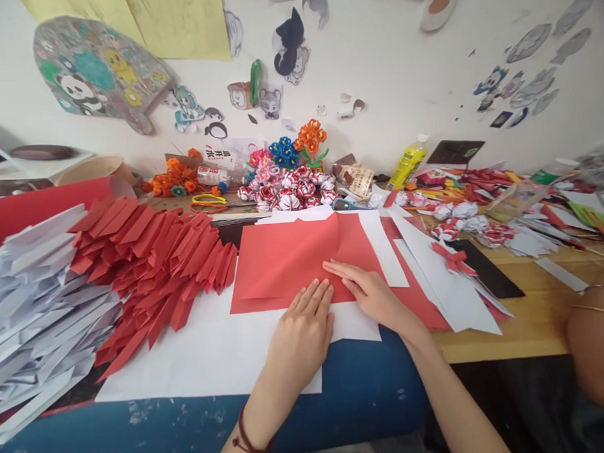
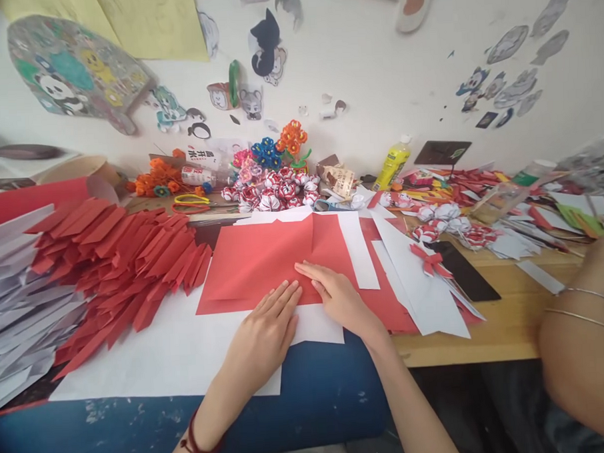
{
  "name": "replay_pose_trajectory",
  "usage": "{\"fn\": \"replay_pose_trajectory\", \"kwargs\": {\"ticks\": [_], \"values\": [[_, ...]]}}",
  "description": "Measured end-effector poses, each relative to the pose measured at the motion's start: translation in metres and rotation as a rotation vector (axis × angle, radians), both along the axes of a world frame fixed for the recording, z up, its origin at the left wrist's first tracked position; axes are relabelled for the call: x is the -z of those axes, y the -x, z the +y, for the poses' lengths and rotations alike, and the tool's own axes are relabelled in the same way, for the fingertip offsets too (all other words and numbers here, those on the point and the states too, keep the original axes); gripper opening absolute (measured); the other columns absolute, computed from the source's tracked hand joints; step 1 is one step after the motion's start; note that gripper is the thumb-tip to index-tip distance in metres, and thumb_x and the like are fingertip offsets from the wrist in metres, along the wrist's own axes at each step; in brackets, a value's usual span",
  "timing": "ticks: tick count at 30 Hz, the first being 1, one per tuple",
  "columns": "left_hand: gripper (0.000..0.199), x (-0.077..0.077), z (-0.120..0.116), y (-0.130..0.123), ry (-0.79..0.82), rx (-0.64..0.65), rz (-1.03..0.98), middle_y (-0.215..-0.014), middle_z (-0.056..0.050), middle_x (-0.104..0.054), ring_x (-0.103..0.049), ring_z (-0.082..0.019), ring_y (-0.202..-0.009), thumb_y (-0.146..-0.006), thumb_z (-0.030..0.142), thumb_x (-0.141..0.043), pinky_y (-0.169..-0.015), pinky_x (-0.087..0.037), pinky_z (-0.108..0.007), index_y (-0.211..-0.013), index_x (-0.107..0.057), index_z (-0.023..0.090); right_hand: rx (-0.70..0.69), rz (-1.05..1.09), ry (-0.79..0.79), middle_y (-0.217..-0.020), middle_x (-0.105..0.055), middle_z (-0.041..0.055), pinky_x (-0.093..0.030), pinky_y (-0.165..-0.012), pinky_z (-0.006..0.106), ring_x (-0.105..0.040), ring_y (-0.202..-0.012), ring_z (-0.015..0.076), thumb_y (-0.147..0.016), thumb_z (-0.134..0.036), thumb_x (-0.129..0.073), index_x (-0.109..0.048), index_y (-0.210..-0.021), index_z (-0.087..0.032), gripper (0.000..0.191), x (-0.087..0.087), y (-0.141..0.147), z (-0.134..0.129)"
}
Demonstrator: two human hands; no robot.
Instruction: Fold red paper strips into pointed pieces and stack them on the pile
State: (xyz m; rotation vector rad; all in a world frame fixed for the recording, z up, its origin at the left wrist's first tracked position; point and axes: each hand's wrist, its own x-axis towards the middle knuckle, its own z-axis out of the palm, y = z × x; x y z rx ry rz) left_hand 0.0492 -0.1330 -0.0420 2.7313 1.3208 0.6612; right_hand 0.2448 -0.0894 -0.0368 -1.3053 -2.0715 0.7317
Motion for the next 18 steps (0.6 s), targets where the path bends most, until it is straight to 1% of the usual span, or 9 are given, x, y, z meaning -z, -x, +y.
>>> {"fn": "replay_pose_trajectory", "kwargs": {"ticks": [10, 15, 18], "values": [[0.044, 0.0007, 0.0, 0.0005, -0.015, 0.005, -0.015, -0.145, -0.011, -0.045, -0.041, -0.024, -0.135, -0.097, 0.021, -0.036, -0.106, -0.045, -0.042, -0.14, -0.043, 0.013, -0.011, -0.004, -0.008, -0.142, -0.05, -0.0041, -0.037, -0.112, 0.044, -0.043, -0.134, 0.0187, -0.098, -0.025, -0.031, -0.047, -0.138, -0.035, 0.045, -0.003, 0.0013, -0.0021], [0.044, 0.001, -0.0002, 0.0011, -0.002, 0.0, -0.005, -0.146, -0.011, -0.044, -0.039, -0.024, -0.137, -0.097, 0.022, -0.036, -0.108, -0.043, -0.041, -0.14, -0.042, 0.013, -0.022, -0.002, 0.009, -0.144, -0.048, -0.0047, -0.035, -0.113, 0.042, -0.04, -0.136, 0.0182, -0.099, -0.028, -0.03, -0.046, -0.139, -0.035, 0.044, -0.0042, 0.0003, -0.0024], [0.044, 0.0008, 0.0002, 0.001, 0.007, 0.0, 0.001, -0.146, -0.011, -0.044, -0.039, -0.023, -0.137, -0.097, 0.023, -0.036, -0.109, -0.043, -0.041, -0.14, -0.042, 0.013, -0.003, 0.048, 0.021, -0.144, -0.047, -0.0039, -0.035, -0.113, 0.042, -0.04, -0.136, 0.0188, -0.1, -0.032, -0.031, -0.045, -0.139, -0.035, 0.042, -0.0056, -0.0027, -0.0031]]}}
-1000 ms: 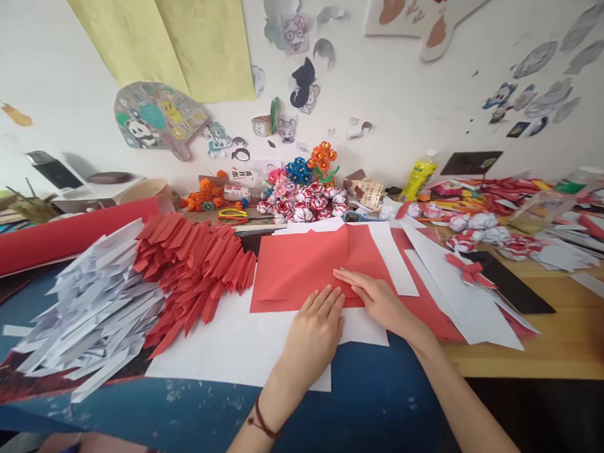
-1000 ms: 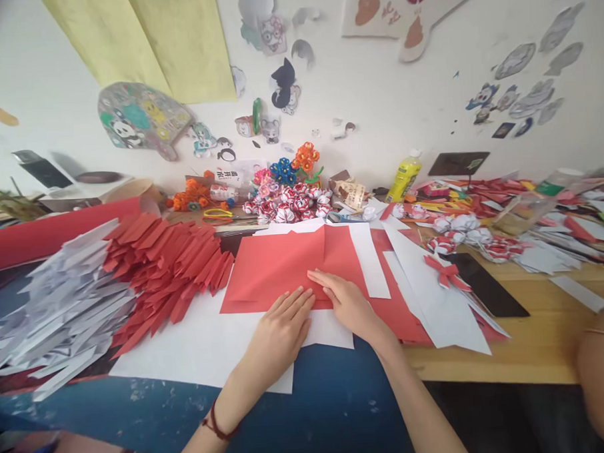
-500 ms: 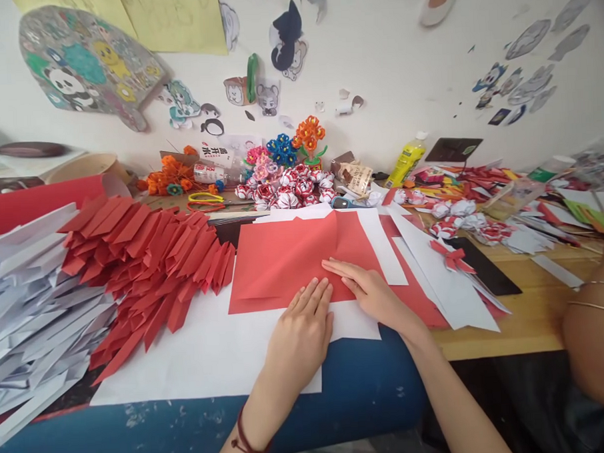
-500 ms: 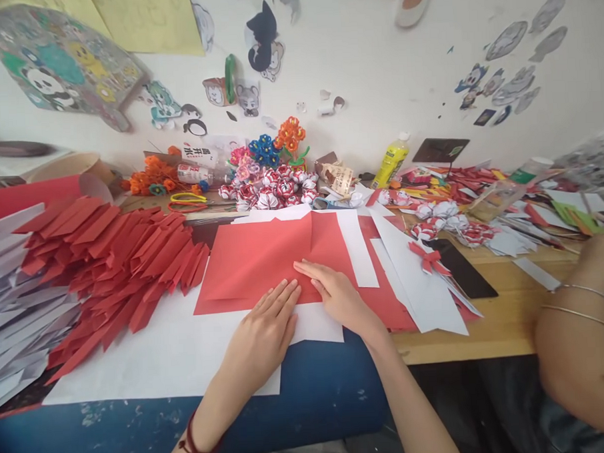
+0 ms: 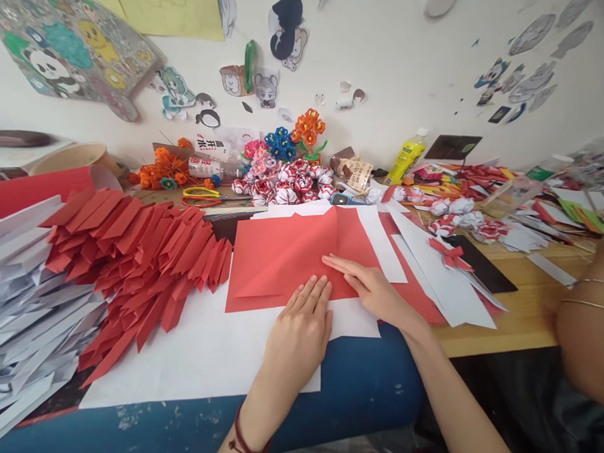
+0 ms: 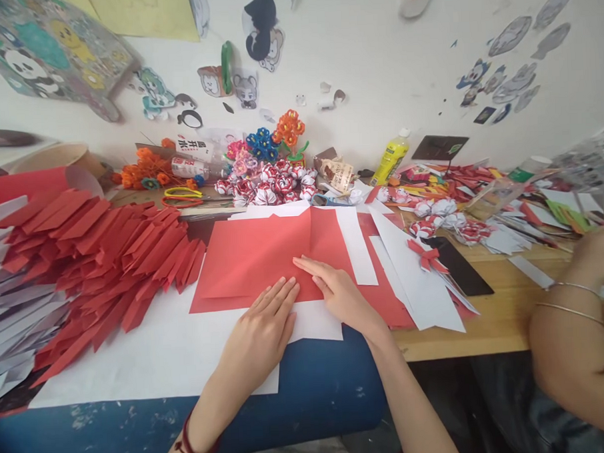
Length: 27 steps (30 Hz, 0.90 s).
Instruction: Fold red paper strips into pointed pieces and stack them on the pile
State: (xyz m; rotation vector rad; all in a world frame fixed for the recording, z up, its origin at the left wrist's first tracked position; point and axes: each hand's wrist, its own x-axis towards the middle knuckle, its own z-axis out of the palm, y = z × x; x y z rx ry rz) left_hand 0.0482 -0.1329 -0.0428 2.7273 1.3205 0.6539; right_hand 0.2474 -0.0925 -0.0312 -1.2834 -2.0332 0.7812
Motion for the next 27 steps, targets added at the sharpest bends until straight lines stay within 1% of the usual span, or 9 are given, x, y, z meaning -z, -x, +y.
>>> {"fn": "replay_pose_trajectory", "kwargs": {"ticks": [3, 5, 8, 10, 13, 18, 22, 27], "values": [[0.045, -0.0001, 0.0004, -0.0004, 0.01, -0.001, 0.009, -0.146, -0.01, -0.043, -0.038, -0.024, -0.137, -0.097, 0.023, -0.036, -0.109, -0.043, -0.041, -0.141, -0.041, 0.013, 0.081, 0.063, -0.044, -0.142, -0.05, -0.0023, -0.035, -0.113, 0.043, -0.04, -0.135, 0.0201, -0.1, -0.034, -0.033, -0.049, -0.137, -0.033, 0.04, 0.0007, -0.0023, -0.0007], [0.045, 0.0001, 0.0004, -0.0007, 0.01, -0.001, 0.009, -0.147, -0.01, -0.043, -0.039, -0.024, -0.137, -0.097, 0.022, -0.036, -0.109, -0.043, -0.041, -0.141, -0.041, 0.013, 0.111, 0.055, -0.085, -0.138, -0.054, -0.0023, -0.034, -0.114, 0.044, -0.041, -0.135, 0.021, -0.099, -0.035, -0.038, -0.054, -0.133, -0.033, 0.037, 0.0027, -0.002, -0.0006], [0.044, 0.0006, 0.0006, -0.001, 0.005, 0.003, 0.002, -0.146, -0.011, -0.044, -0.039, -0.024, -0.136, -0.097, 0.022, -0.036, -0.109, -0.043, -0.042, -0.14, -0.043, 0.013, 0.088, 0.003, -0.117, -0.134, -0.057, -0.0028, -0.035, -0.113, 0.047, -0.043, -0.134, 0.0222, -0.096, -0.032, -0.045, -0.061, -0.125, -0.034, 0.033, 0.0062, 0.0001, 0.0007], [0.045, 0.0007, 0.001, -0.0011, 0.009, 0.004, 0.003, -0.146, -0.011, -0.043, -0.039, -0.024, -0.137, -0.097, 0.022, -0.037, -0.109, -0.043, -0.042, -0.14, -0.042, 0.013, 0.076, -0.006, -0.119, -0.133, -0.058, -0.0029, -0.035, -0.113, 0.048, -0.044, -0.133, 0.022, -0.096, -0.03, -0.045, -0.063, -0.123, -0.034, 0.032, 0.0073, 0.001, 0.0021], [0.045, 0.0005, 0.0018, -0.0011, 0.018, 0.005, 0.009, -0.146, -0.01, -0.043, -0.039, -0.024, -0.137, -0.097, 0.022, -0.036, -0.109, -0.043, -0.042, -0.141, -0.041, 0.013, 0.065, 0.005, -0.106, -0.132, -0.059, -0.0032, -0.035, -0.113, 0.049, -0.045, -0.132, 0.0212, -0.097, -0.027, -0.043, -0.063, -0.123, -0.034, 0.033, 0.0069, 0.0005, 0.0036], [0.044, -0.0003, 0.0019, -0.0009, 0.019, 0.006, -0.002, -0.146, -0.01, -0.044, -0.039, -0.024, -0.137, -0.097, 0.021, -0.037, -0.109, -0.043, -0.042, -0.14, -0.043, 0.014, 0.067, 0.012, -0.1, -0.132, -0.058, -0.0035, -0.036, -0.113, 0.051, -0.045, -0.132, 0.0221, -0.097, -0.027, -0.042, -0.062, -0.124, -0.035, 0.034, 0.0064, -0.0006, 0.0039], [0.045, -0.0004, 0.001, -0.0008, 0.016, 0.002, 0.007, -0.146, -0.01, -0.043, -0.039, -0.024, -0.137, -0.097, 0.021, -0.036, -0.109, -0.043, -0.042, -0.141, -0.042, 0.014, 0.059, 0.002, -0.104, -0.133, -0.058, -0.0037, -0.036, -0.113, 0.05, -0.045, -0.132, 0.0215, -0.097, -0.026, -0.042, -0.06, -0.126, -0.035, 0.035, 0.0078, -0.0005, 0.0042], [0.045, 0.0004, 0.001, -0.0011, 0.009, 0.0, -0.001, -0.147, -0.01, -0.043, -0.038, -0.024, -0.137, -0.097, 0.021, -0.037, -0.11, -0.043, -0.042, -0.141, -0.042, 0.013, 0.055, 0.002, -0.112, -0.133, -0.058, -0.0042, -0.035, -0.113, 0.05, -0.045, -0.132, 0.0214, -0.097, -0.026, -0.042, -0.061, -0.125, -0.035, 0.035, 0.009, -0.0012, 0.0046]]}}
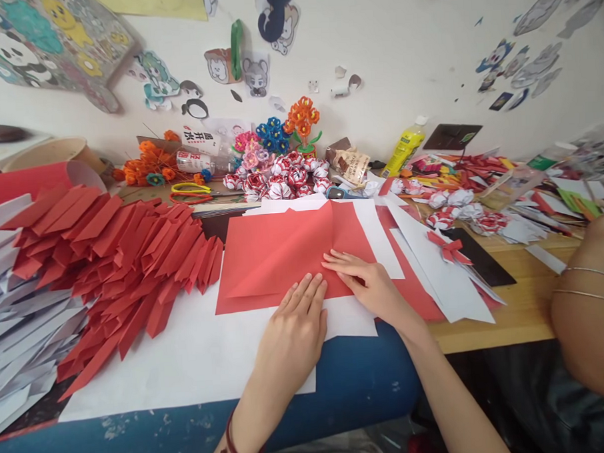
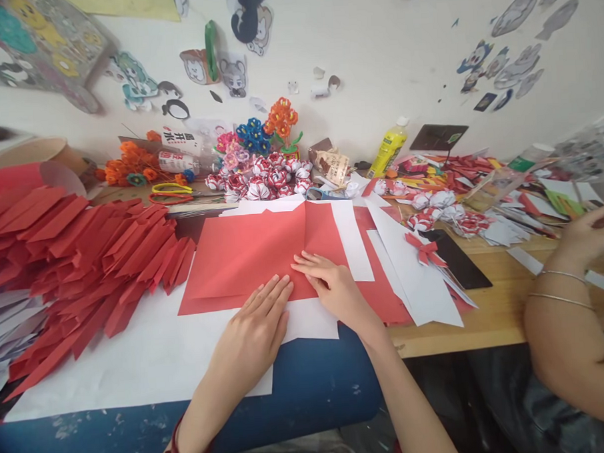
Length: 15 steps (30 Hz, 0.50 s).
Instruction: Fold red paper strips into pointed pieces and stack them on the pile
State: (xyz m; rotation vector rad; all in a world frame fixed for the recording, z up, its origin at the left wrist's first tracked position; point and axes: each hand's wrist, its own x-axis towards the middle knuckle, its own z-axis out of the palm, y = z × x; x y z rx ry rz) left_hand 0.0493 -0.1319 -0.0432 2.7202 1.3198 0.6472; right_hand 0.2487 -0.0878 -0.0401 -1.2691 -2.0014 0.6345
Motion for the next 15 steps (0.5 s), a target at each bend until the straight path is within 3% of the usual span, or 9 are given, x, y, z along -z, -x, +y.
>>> {"fn": "replay_pose_trajectory", "kwargs": {"ticks": [15], "values": [[0.045, -0.0002, 0.0007, 0.0002, 0.004, 0.005, 0.009, -0.147, -0.009, -0.043, -0.038, -0.023, -0.137, -0.097, 0.021, -0.037, -0.111, -0.042, -0.041, -0.14, -0.042, 0.013, 0.003, -0.005, -0.004, -0.133, -0.058, -0.0043, -0.036, -0.113, 0.049, -0.044, -0.133, 0.0213, -0.097, -0.025, -0.042, -0.06, -0.126, -0.035, 0.035, -0.0014, 0.0008, -0.0011]]}}
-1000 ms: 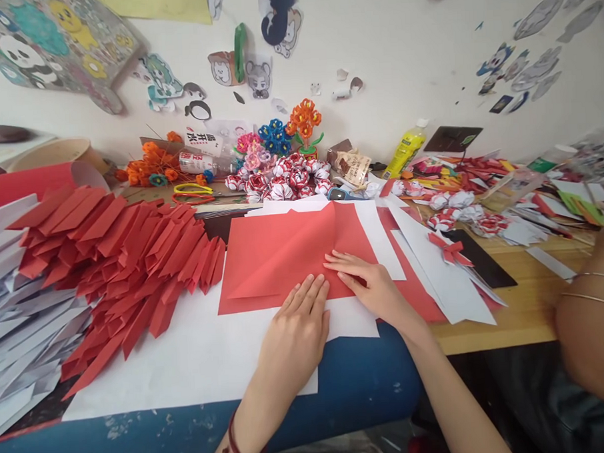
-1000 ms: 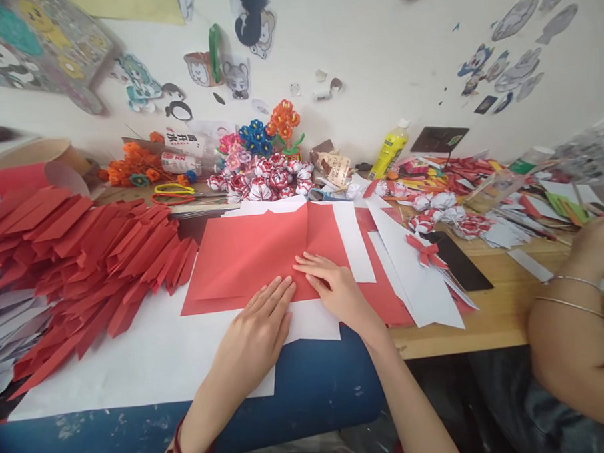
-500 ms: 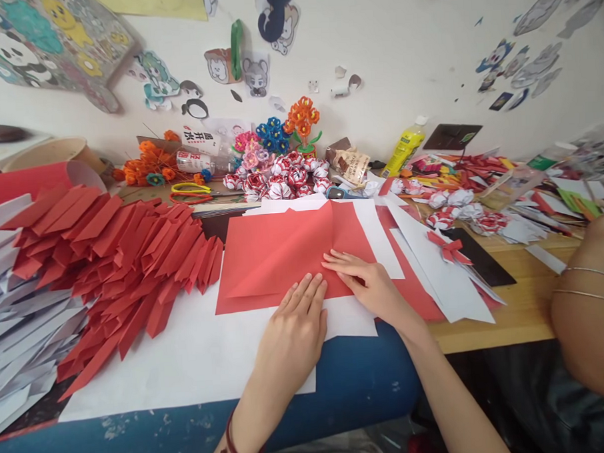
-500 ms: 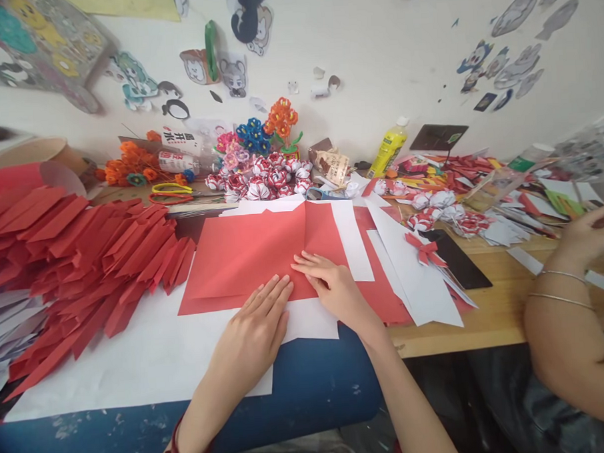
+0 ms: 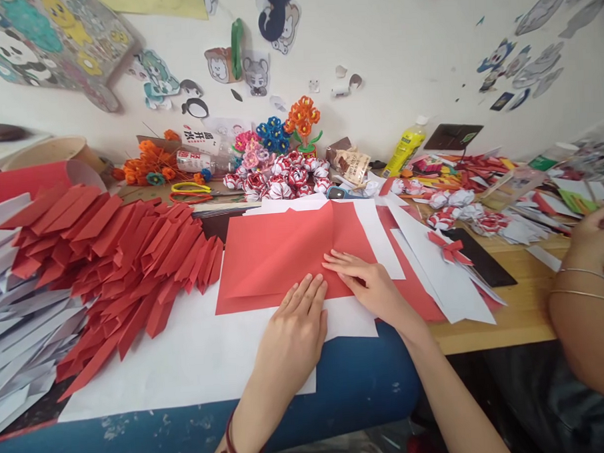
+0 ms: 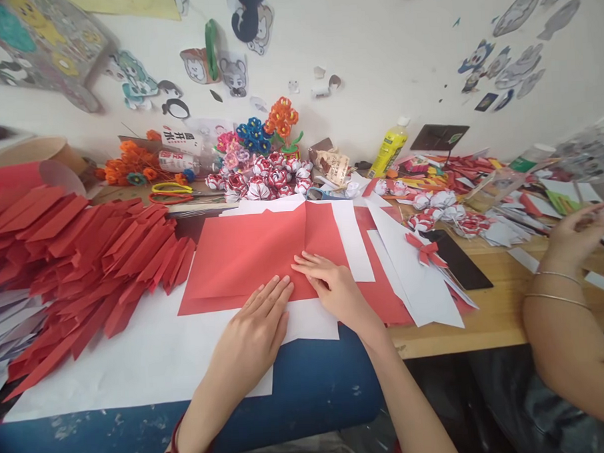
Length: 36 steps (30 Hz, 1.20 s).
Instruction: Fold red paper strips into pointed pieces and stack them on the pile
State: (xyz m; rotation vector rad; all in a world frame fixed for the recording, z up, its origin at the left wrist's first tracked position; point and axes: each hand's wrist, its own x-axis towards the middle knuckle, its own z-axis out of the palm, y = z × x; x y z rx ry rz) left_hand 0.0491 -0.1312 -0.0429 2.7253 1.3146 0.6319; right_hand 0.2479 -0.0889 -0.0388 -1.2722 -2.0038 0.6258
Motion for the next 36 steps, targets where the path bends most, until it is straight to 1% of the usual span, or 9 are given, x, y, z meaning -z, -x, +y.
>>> {"fn": "replay_pose_trajectory", "kwargs": {"ticks": [3, 8, 12, 16, 19, 22, 29, 32, 36], "values": [[0.044, 0.0, 0.0, 0.0, -0.005, 0.005, 0.002, -0.147, -0.009, -0.043, -0.038, -0.023, -0.137, -0.097, 0.02, -0.036, -0.111, -0.042, -0.041, -0.14, -0.043, 0.013, -0.001, -0.002, -0.001, -0.133, -0.058, -0.0045, -0.036, -0.113, 0.05, -0.044, -0.132, 0.0216, -0.097, -0.025, -0.042, -0.06, -0.126, -0.035, 0.035, 0.0, 0.0, 0.0], [0.044, -0.001, 0.0, 0.0, -0.003, 0.007, 0.004, -0.146, -0.011, -0.044, -0.04, -0.024, -0.136, -0.097, 0.02, -0.036, -0.109, -0.043, -0.042, -0.14, -0.043, 0.013, 0.029, -0.025, -0.013, -0.133, -0.058, -0.0049, -0.037, -0.113, 0.047, -0.045, -0.132, 0.0212, -0.097, -0.026, -0.044, -0.06, -0.126, -0.034, 0.035, 0.001, 0.002, -0.001], [0.044, -0.001, 0.0, 0.0, -0.009, 0.008, 0.0, -0.146, -0.011, -0.044, -0.039, -0.023, -0.137, -0.096, 0.02, -0.036, -0.11, -0.042, -0.041, -0.14, -0.043, 0.012, 0.081, -0.089, -0.055, -0.133, -0.058, -0.003, -0.039, -0.112, 0.046, -0.046, -0.131, 0.0229, -0.095, -0.028, -0.05, -0.06, -0.127, -0.032, 0.034, 0.004, 0.006, -0.002], [0.043, 0.0, -0.002, -0.002, -0.02, -0.022, -0.008, -0.144, -0.01, -0.046, -0.041, -0.023, -0.136, -0.096, 0.019, -0.035, -0.109, -0.043, -0.041, -0.138, -0.045, 0.013, 0.083, -0.121, -0.101, -0.131, -0.059, -0.0017, -0.041, -0.11, 0.046, -0.048, -0.129, 0.0237, -0.094, -0.028, -0.052, -0.062, -0.125, -0.029, 0.033, 0.008, 0.008, -0.002], [0.044, 0.001, -0.005, -0.001, -0.041, -0.104, -0.013, -0.144, -0.01, -0.047, -0.041, -0.024, -0.136, -0.096, 0.02, -0.036, -0.108, -0.044, -0.04, -0.138, -0.045, 0.012, 0.083, -0.146, -0.099, -0.13, -0.059, -0.0021, -0.042, -0.11, 0.044, -0.049, -0.129, 0.0228, -0.093, -0.028, -0.052, -0.063, -0.124, -0.028, 0.032, 0.009, 0.007, -0.001], [0.046, 0.001, -0.009, 0.006, -0.053, -0.211, -0.01, -0.143, -0.011, -0.047, -0.041, -0.025, -0.135, -0.096, 0.022, -0.036, -0.107, -0.045, -0.04, -0.139, -0.044, 0.01, 0.09, -0.165, -0.101, -0.131, -0.059, -0.0023, -0.042, -0.11, 0.043, -0.048, -0.129, 0.0224, -0.094, -0.029, -0.051, -0.062, -0.125, -0.028, 0.033, 0.01, 0.007, -0.001], [0.048, 0.002, -0.016, 0.04, -0.06, -0.403, 0.027, -0.144, -0.013, -0.045, -0.042, -0.027, -0.135, -0.095, 0.025, -0.037, -0.106, -0.045, -0.043, -0.139, -0.044, 0.007, 0.086, -0.17, -0.13, -0.13, -0.06, -0.0032, -0.042, -0.111, 0.043, -0.049, -0.128, 0.0226, -0.093, -0.03, -0.052, -0.062, -0.125, -0.028, 0.033, 0.014, 0.007, -0.002], [0.047, 0.003, -0.018, 0.051, -0.063, -0.46, 0.036, -0.143, -0.013, -0.047, -0.043, -0.026, -0.134, -0.096, 0.023, -0.036, -0.107, -0.044, -0.042, -0.139, -0.044, 0.007, 0.083, -0.164, -0.127, -0.129, -0.06, -0.0042, -0.043, -0.11, 0.044, -0.05, -0.128, 0.0233, -0.093, -0.03, -0.052, -0.062, -0.125, -0.029, 0.033, 0.015, 0.007, -0.002], [0.047, 0.003, -0.02, 0.055, -0.066, -0.508, 0.037, -0.141, -0.014, -0.049, -0.044, -0.027, -0.133, -0.095, 0.022, -0.036, -0.107, -0.043, -0.043, -0.138, -0.046, 0.006, 0.091, -0.171, -0.114, -0.13, -0.06, -0.0046, -0.042, -0.111, 0.044, -0.049, -0.128, 0.0233, -0.093, -0.031, -0.052, -0.062, -0.125, -0.03, 0.033, 0.015, 0.007, -0.003]]}}
